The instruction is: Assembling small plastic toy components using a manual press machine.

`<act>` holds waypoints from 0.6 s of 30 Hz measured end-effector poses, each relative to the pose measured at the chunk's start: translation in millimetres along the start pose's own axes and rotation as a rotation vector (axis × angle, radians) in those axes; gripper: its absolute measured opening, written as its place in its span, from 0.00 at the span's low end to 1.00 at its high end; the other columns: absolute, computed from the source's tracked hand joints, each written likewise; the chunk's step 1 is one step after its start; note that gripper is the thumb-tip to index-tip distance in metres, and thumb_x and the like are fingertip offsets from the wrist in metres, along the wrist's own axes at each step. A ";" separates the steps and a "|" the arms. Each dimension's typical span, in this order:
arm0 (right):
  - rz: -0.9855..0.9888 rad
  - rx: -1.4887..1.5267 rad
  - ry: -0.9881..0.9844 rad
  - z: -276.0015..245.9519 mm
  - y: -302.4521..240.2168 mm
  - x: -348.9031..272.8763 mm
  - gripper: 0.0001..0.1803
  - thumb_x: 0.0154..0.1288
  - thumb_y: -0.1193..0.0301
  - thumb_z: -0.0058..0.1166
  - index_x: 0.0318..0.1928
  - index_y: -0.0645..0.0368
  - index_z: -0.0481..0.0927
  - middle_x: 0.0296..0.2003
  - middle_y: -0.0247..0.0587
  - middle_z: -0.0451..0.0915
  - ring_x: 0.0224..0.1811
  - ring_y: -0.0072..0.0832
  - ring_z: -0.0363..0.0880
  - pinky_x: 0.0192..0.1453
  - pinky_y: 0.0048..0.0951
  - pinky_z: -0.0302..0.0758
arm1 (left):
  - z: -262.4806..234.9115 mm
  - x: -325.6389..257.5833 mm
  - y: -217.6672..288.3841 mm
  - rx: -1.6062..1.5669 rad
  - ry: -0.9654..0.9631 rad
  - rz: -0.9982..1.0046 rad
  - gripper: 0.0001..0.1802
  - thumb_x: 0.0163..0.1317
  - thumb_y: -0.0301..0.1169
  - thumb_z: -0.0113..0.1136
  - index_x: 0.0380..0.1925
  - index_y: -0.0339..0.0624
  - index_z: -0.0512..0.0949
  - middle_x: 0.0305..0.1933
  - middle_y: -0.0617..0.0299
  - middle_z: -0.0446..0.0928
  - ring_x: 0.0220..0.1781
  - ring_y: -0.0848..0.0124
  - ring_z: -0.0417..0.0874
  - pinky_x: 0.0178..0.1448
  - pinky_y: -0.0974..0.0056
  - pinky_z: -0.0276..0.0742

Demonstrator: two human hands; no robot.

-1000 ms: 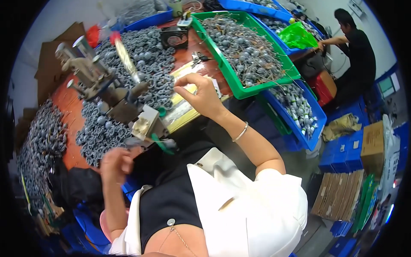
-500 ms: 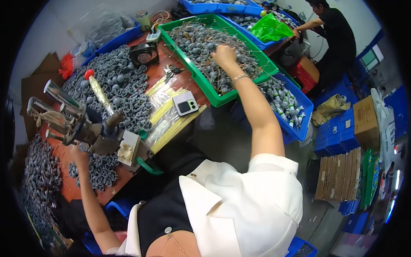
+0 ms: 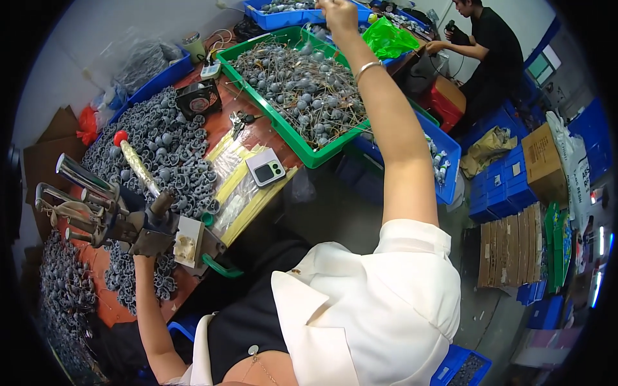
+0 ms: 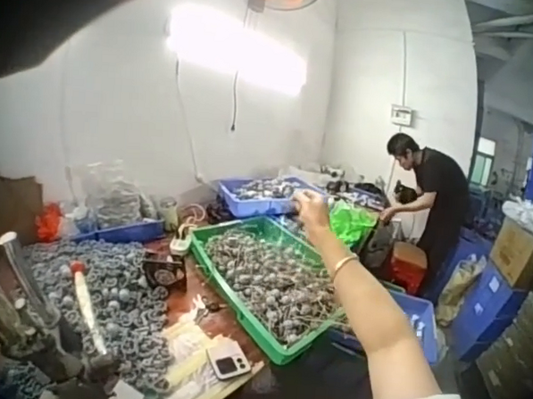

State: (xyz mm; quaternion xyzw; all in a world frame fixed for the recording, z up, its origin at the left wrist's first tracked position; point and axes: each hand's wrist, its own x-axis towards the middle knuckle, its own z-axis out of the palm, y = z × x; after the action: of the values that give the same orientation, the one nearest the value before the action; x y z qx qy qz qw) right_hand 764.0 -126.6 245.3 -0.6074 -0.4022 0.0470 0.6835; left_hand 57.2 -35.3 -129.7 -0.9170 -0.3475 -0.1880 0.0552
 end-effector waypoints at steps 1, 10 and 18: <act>0.007 0.001 -0.001 1.8 -19.7 -2.6 0.11 0.61 0.71 0.50 0.39 0.65 0.78 0.21 0.36 0.77 0.15 0.21 0.71 0.16 0.24 0.65 | 2.8 -5.5 -0.4 0.011 -0.001 0.009 0.21 0.58 0.36 0.57 0.51 0.41 0.71 0.51 0.54 0.74 0.54 0.56 0.73 0.59 0.55 0.66; -0.007 -0.118 -0.350 -18.6 51.6 30.5 0.10 0.63 0.65 0.52 0.34 0.59 0.81 0.22 0.35 0.79 0.20 0.22 0.75 0.22 0.21 0.69 | -99.9 30.5 77.5 -0.170 0.089 -0.190 0.18 0.56 0.26 0.54 0.48 0.33 0.72 0.46 0.51 0.75 0.44 0.56 0.76 0.50 0.60 0.71; 0.082 0.773 -0.266 -1.7 -21.2 39.0 0.07 0.64 0.69 0.46 0.32 0.59 0.75 0.36 0.47 0.82 0.37 0.35 0.82 0.40 0.33 0.80 | -148.7 26.6 187.6 -1.171 0.380 -0.733 0.11 0.61 0.25 0.54 0.41 0.29 0.76 0.41 0.59 0.78 0.41 0.74 0.76 0.47 0.70 0.70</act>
State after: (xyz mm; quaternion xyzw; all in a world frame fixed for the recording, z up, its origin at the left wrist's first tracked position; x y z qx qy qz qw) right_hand 782.3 -111.9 283.1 -0.3100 -0.4152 0.3000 0.8010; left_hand 153.3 -194.6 23.3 -0.5718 -0.4595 -0.5066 -0.4531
